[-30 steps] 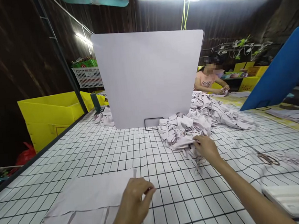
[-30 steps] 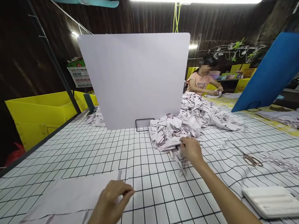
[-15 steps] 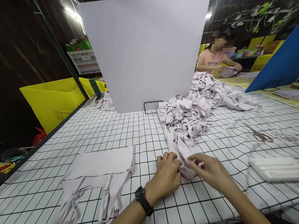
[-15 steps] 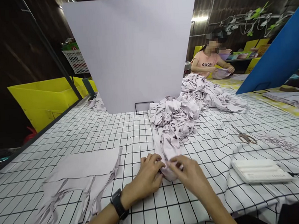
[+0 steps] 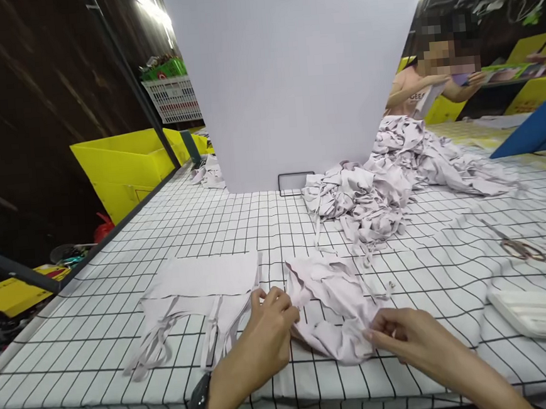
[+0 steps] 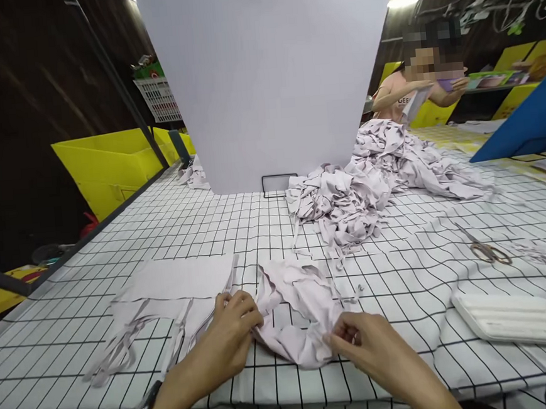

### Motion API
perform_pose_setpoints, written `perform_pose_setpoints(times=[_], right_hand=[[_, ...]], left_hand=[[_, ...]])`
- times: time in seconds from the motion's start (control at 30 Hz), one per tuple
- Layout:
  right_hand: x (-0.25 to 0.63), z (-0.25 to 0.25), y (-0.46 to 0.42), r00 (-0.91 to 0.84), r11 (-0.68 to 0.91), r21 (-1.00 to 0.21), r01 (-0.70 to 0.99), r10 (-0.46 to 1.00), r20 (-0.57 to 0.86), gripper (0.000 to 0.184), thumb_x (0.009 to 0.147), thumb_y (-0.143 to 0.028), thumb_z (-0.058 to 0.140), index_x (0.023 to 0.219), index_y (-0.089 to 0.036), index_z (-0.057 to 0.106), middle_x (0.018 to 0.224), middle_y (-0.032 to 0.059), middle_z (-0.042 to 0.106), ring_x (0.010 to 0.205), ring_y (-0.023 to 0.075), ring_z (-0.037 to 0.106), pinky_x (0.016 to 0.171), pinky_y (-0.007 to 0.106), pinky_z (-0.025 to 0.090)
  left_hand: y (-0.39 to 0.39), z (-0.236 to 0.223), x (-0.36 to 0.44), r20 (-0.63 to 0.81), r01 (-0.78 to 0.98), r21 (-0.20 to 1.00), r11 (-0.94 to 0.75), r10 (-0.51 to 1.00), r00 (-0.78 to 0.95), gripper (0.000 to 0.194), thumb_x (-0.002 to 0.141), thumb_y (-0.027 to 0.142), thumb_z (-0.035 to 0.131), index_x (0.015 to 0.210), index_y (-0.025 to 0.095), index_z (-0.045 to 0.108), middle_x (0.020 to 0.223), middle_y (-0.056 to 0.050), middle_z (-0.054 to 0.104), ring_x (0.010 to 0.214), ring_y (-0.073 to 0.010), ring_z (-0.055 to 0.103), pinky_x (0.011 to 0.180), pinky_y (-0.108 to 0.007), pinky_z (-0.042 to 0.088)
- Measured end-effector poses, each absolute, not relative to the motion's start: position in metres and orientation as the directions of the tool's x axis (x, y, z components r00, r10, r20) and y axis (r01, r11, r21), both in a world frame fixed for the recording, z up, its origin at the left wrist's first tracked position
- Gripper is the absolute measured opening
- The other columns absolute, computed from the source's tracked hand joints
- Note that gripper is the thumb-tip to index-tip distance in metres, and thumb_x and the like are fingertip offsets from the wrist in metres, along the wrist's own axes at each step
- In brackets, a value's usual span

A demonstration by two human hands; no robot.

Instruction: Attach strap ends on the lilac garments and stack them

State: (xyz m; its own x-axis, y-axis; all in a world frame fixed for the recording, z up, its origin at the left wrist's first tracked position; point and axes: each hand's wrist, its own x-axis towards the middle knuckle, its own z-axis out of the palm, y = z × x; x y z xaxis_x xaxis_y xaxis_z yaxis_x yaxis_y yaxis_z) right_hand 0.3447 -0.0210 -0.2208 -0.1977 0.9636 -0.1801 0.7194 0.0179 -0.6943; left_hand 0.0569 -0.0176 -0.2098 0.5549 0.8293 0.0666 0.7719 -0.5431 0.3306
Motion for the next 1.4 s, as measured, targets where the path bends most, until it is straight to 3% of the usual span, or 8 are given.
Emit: perform_pose_setpoints(times=[0.2,0.3,0.43,0.57,0.77,1.03,1.2,1.4], right_hand=[[0.308,-0.194,0.032,-0.193,0.163,-0.607,0.778,0.981,0.015,0.034,0.095,-0.050,0.050,0.081,-0.024,0.066,0.074,0.0033,0.070,0.067,0.0210,0.064,0.058,0.029,0.045],[0.262,-0.198,0.074,-0.286,0.264,-0.566,0.781,0.957,0.052,0.019,0.093,-0.035,0.057,0.093,-0.020,0.069,0.089,0.0059,0.072,0.078,0.0209,0.067,0.070,0.030,0.049],[0.221,-0.216,0.107,-0.323,0.277,-0.543,0.793,0.946,0.011,0.017,0.084,-0.031,0.075,0.091,-0.016,0.069,0.089,0.0065,0.071,0.079,0.0208,0.066,0.072,0.033,0.051],[0.236,-0.222,0.117,-0.284,0.216,-0.605,0.766,0.959,-0.017,0.017,0.094,-0.032,0.068,0.086,-0.017,0.069,0.085,0.0014,0.071,0.077,0.0163,0.067,0.075,0.034,0.056],[0.286,-0.210,0.109,-0.168,0.174,-0.756,0.631,0.982,0.086,0.016,0.080,-0.034,0.067,0.082,-0.021,0.076,0.078,0.0042,0.076,0.078,0.0251,0.072,0.072,0.035,0.055],[0.302,-0.212,0.112,-0.143,0.182,-0.886,0.426,0.981,0.133,0.042,0.069,-0.057,0.077,0.086,-0.019,0.075,0.080,0.0080,0.075,0.076,0.0254,0.071,0.067,0.037,0.059],[0.317,-0.198,0.114,-0.107,0.183,-0.924,0.335,0.982,0.155,0.056,0.061,-0.067,0.083,0.088,-0.018,0.075,0.083,0.0085,0.075,0.077,0.0243,0.071,0.073,0.039,0.060],[0.335,-0.180,0.106,-0.046,0.190,-0.926,0.326,0.982,0.185,0.053,0.060,-0.063,0.088,0.091,-0.020,0.079,0.089,0.0084,0.076,0.084,0.0247,0.070,0.078,0.039,0.060]], left_hand=[[-0.034,-0.205,0.074,0.060,0.704,0.485,-0.520,0.822,0.566,0.004,0.093,0.016,0.054,0.095,0.020,0.056,0.101,-0.005,0.061,0.103,-0.0247,0.053,0.100,-0.051,0.035],[-0.037,-0.214,0.089,0.040,0.725,0.466,-0.508,0.830,0.556,0.015,0.096,0.034,0.061,0.101,0.020,0.057,0.106,-0.007,0.063,0.109,-0.0287,0.054,0.101,-0.054,0.036],[-0.039,-0.220,0.091,-0.013,0.786,0.438,-0.437,0.871,0.491,0.013,0.096,0.028,0.063,0.104,0.018,0.058,0.108,-0.008,0.065,0.106,-0.0282,0.056,0.096,-0.050,0.040],[-0.042,-0.222,0.076,-0.040,0.813,0.454,-0.364,0.904,0.427,0.008,0.095,0.022,0.064,0.100,0.017,0.061,0.107,-0.006,0.066,0.104,-0.0268,0.057,0.094,-0.047,0.039],[-0.040,-0.227,0.070,0.009,0.786,0.520,-0.333,0.923,0.385,0.022,0.101,0.037,0.056,0.098,0.018,0.066,0.101,-0.005,0.065,0.101,-0.0264,0.058,0.097,-0.050,0.035],[-0.033,-0.219,0.087,-0.074,0.714,0.638,-0.289,0.900,0.430,0.013,0.087,0.006,0.056,0.085,0.016,0.063,0.100,-0.006,0.063,0.099,-0.0245,0.056,0.091,-0.045,0.035],[-0.039,-0.205,0.069,-0.023,0.532,0.793,-0.296,0.858,0.513,0.014,0.077,0.008,0.060,0.074,0.018,0.050,0.083,0.001,0.060,0.085,-0.0180,0.055,0.094,-0.042,0.034],[-0.051,-0.181,0.050,0.040,0.466,0.794,-0.390,0.798,0.602,0.021,0.073,0.001,0.058,0.078,0.018,0.048,0.086,0.003,0.055,0.085,-0.0143,0.054,0.103,-0.042,0.029]])
